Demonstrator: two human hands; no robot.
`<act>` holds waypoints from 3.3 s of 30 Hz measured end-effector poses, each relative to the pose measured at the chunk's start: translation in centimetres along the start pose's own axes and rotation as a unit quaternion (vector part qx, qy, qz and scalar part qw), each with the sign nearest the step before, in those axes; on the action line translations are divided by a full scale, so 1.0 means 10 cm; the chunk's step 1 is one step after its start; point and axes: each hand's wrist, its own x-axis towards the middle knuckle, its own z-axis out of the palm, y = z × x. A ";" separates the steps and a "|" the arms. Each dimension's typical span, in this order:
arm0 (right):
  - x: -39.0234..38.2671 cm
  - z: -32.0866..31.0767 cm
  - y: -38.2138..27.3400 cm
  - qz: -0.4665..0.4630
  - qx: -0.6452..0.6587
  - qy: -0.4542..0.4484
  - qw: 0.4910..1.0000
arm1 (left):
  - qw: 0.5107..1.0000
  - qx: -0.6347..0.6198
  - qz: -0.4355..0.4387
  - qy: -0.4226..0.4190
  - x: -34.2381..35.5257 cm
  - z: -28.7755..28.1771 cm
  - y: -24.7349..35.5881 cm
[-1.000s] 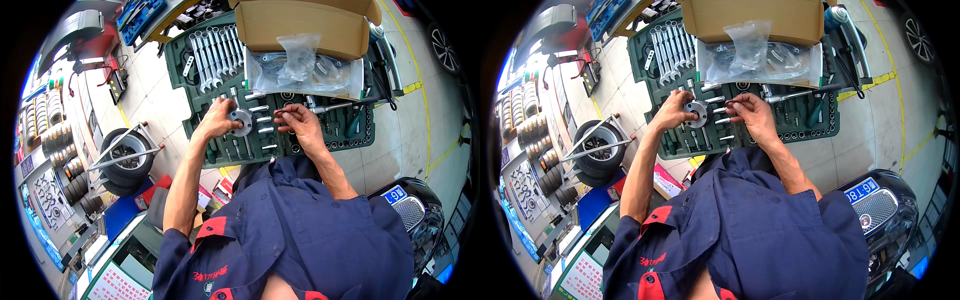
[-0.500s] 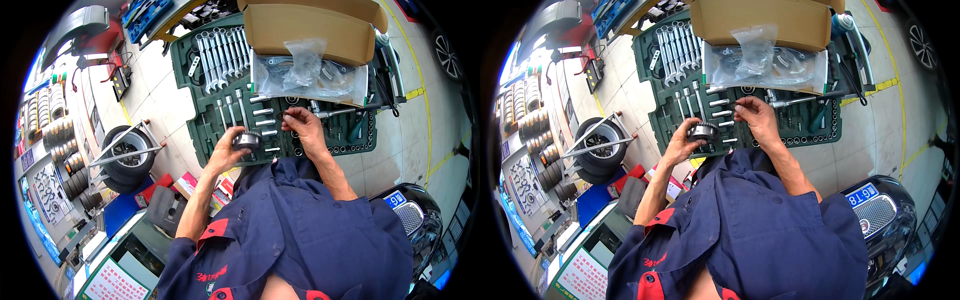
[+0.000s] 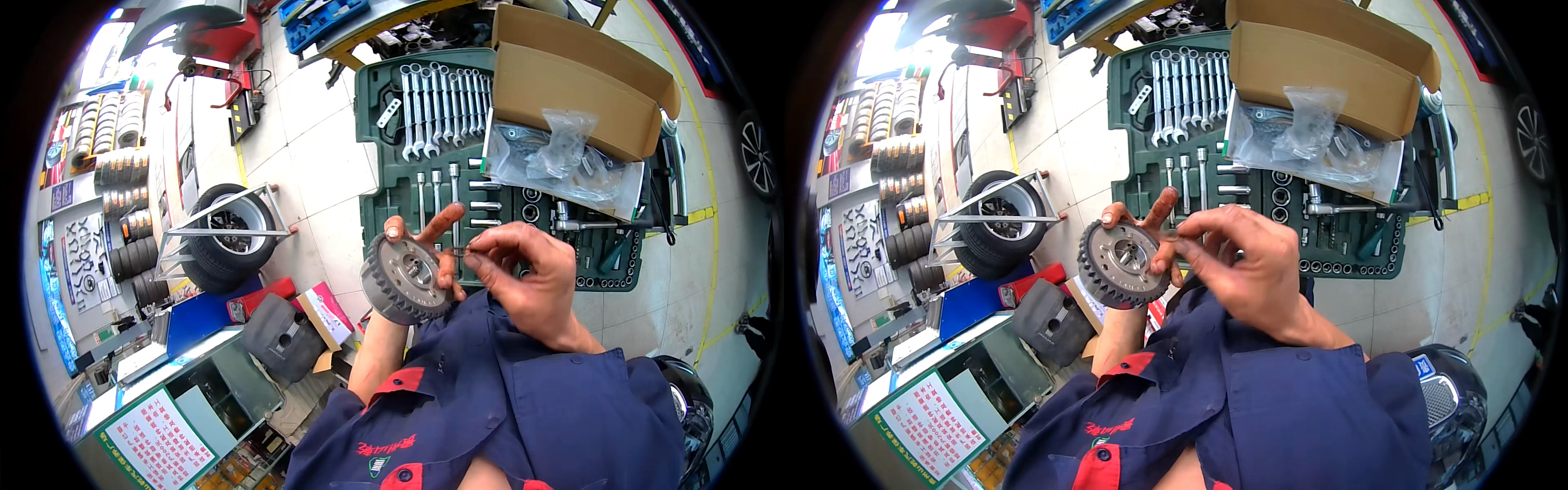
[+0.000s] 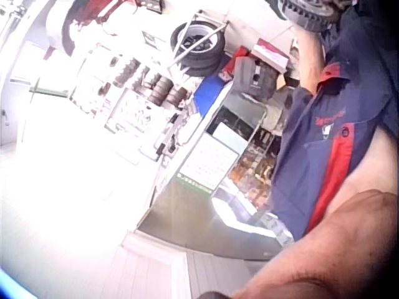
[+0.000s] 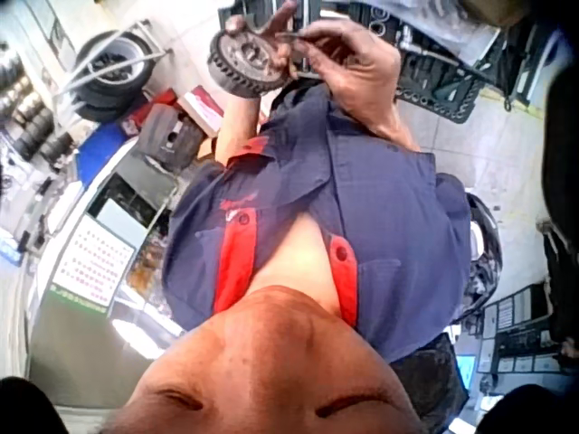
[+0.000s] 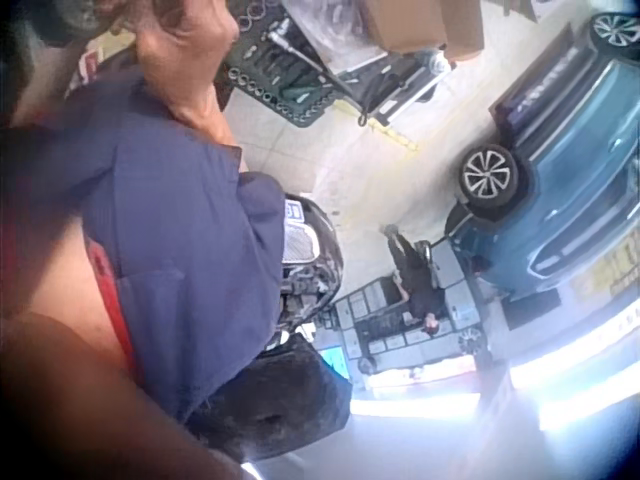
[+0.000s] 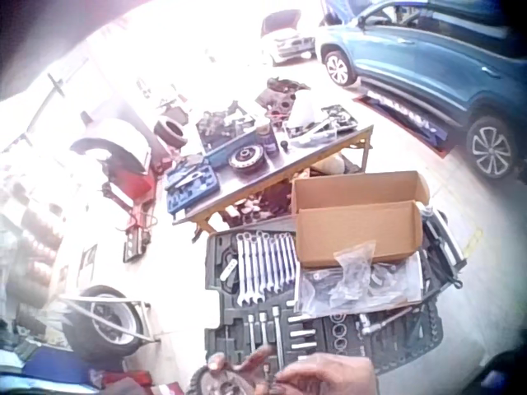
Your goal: The person handles a camshaft gear, aligns it with the engine camshaft, and installs it into the engine bay. They also retrieve and prepare a second gear from a box, spray it with lubricant, and install it into the engine.
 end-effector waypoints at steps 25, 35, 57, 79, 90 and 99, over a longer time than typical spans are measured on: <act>0.04 0.10 -0.57 -0.360 -0.179 -0.060 0.914 | 0.994 0.045 0.069 0.067 0.11 0.72 -0.22; 0.05 0.05 -0.60 -0.377 -0.161 -0.077 0.909 | 0.989 0.120 0.050 0.070 0.23 0.83 -0.17; 0.12 -0.08 -0.67 -0.242 -0.115 -0.142 0.953 | 0.964 0.219 0.090 0.120 0.23 0.88 -0.33; -0.73 -0.04 -0.92 -0.200 -0.223 -0.071 0.951 | 0.953 0.038 -0.140 0.266 -0.07 0.68 -0.41; -1.13 -0.41 -1.13 0.066 -0.152 -0.162 0.973 | 0.961 0.160 -0.221 0.037 -0.18 0.64 -0.89; -0.99 -1.39 -0.83 0.294 -0.035 -0.203 0.933 | 0.878 0.440 -0.182 -0.053 0.38 0.37 -1.35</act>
